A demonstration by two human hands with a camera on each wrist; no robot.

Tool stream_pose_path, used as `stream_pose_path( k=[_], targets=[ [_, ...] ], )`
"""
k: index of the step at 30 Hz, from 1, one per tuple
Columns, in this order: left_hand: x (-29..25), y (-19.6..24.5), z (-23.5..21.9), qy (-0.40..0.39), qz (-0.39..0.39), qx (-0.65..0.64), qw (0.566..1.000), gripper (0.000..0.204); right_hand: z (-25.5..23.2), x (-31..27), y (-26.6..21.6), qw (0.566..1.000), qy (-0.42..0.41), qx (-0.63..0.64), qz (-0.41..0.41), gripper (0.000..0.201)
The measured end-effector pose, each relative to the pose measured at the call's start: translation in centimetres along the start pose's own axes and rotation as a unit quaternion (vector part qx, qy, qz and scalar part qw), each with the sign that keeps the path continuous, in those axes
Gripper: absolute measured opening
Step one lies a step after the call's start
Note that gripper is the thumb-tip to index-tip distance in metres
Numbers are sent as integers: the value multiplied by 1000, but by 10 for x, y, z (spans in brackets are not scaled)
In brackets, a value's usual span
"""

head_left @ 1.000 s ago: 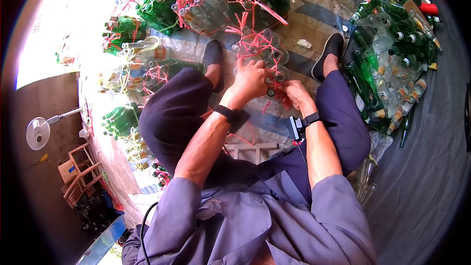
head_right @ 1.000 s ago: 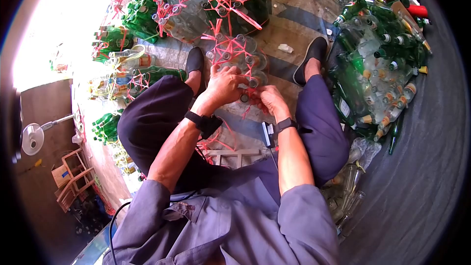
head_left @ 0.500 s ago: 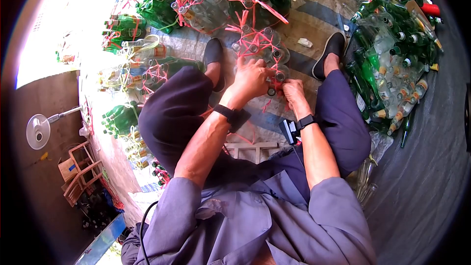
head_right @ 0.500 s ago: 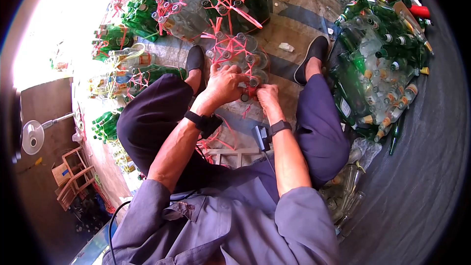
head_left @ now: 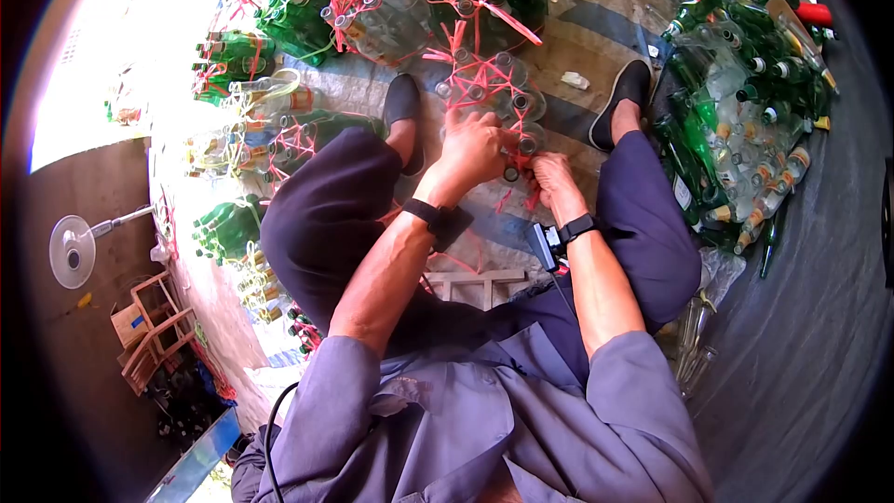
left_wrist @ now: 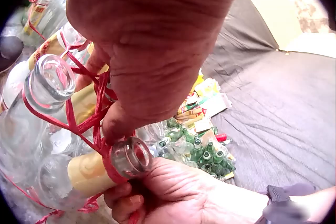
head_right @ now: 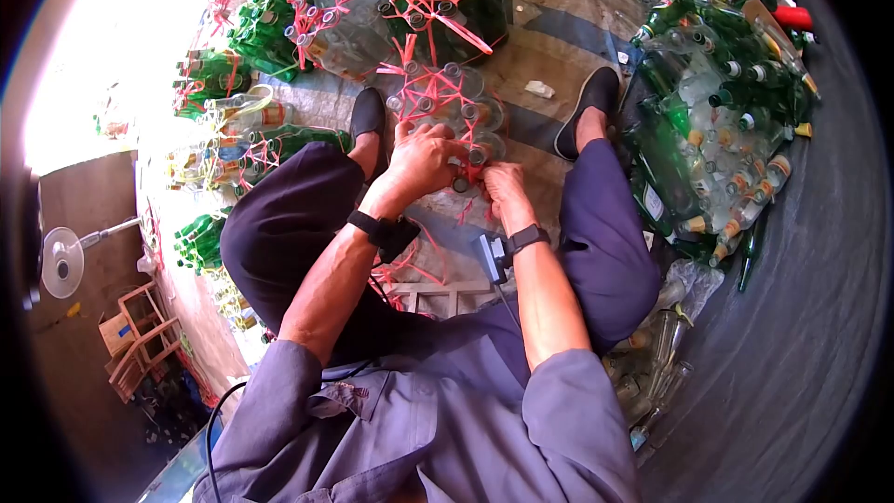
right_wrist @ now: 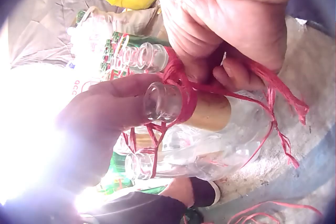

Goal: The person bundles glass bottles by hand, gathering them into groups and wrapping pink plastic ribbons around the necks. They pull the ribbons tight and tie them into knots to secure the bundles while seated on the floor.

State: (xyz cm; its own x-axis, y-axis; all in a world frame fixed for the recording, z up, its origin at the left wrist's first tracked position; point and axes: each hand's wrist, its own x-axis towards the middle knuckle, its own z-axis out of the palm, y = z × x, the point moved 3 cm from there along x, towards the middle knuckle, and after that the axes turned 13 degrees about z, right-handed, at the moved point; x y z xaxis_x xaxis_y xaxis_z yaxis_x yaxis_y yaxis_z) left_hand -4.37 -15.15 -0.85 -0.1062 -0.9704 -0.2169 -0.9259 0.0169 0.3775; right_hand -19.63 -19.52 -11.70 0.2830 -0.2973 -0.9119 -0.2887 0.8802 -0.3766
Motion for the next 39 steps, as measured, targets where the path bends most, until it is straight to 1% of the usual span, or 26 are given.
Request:
stream_pose_path(
  k=[4, 6, 10, 13, 15, 19, 20, 22, 24, 25, 27, 28, 29, 30, 31, 33, 36, 37, 39],
  targets=[
    [0, 1, -2, -5, -1, 1, 1000, 28, 0, -2, -1, 1000, -4, -3, -12, 5],
    [1, 2, -3, -14, 1, -3, 1000, 27, 0, -6, -3, 1000, -17, -3, -2, 6],
    [1, 1, -1, -13, 0, 0, 1000, 25, 5, -13, -6, 1000, -12, -17, 15, 7],
    [1, 0, 3, -4, 6, 14, 1000, 24, 5, -12, -5, 1000, -23, 4, 21, 9],
    [1, -1, 4, 37, 9, 31, 999, 21, 4, -9, -4, 999, -33, 3, 28, 10],
    [1, 1, 7, 42, 4, 48, 998, 15, 0, -3, -1, 998, -60, 4, 28, 10],
    [1, 1, 7, 55, 10, 51, 997, 12, -1, -2, -1, 997, -67, -4, 26, 10],
    [0, 0, 5, 67, 16, 56, 996, 9, 1, -7, -5, 997, -76, -10, 22, 10],
    [0, 1, 4, 76, 23, 46, 996, 6, 0, -17, -8, 995, -84, -56, 26, 9],
    [1, 1, 3, 76, 23, 46, 996, 6, 0, -22, -10, 995, -84, -56, 26, 9],
    [1, 1, 4, 64, 17, 53, 996, 6, 0, -29, -12, 996, -41, -75, 5, 14],
    [0, 1, 4, 64, 17, 53, 996, 6, -1, -28, -8, 996, -42, -75, 5, 14],
    [0, 1, 3, 72, 23, 54, 996, 6, -2, -27, -10, 991, -19, -102, -89, 14],
    [0, 1, 3, 80, 30, 54, 995, 7, -1, -32, -14, 975, 4, -127, -182, 15],
    [0, 1, 3, 80, 30, 54, 995, 7, -1, -34, -15, 975, 4, -127, -182, 15],
    [0, 1, 4, 75, 41, 61, 994, 9, -2, -37, -17, 974, 40, -160, -154, 14],
    [1, -1, 3, 54, 49, 68, 995, 9, 1, -30, -18, 966, 61, -186, -168, 12],
    [2, -2, 2, 54, 49, 68, 995, 9, 2, -28, -16, 966, 61, -186, -168, 12],
    [5, -5, 2, 17, 66, 66, 995, 9, 3, -25, -13, 972, 49, -154, -169, 12]
  ],
)
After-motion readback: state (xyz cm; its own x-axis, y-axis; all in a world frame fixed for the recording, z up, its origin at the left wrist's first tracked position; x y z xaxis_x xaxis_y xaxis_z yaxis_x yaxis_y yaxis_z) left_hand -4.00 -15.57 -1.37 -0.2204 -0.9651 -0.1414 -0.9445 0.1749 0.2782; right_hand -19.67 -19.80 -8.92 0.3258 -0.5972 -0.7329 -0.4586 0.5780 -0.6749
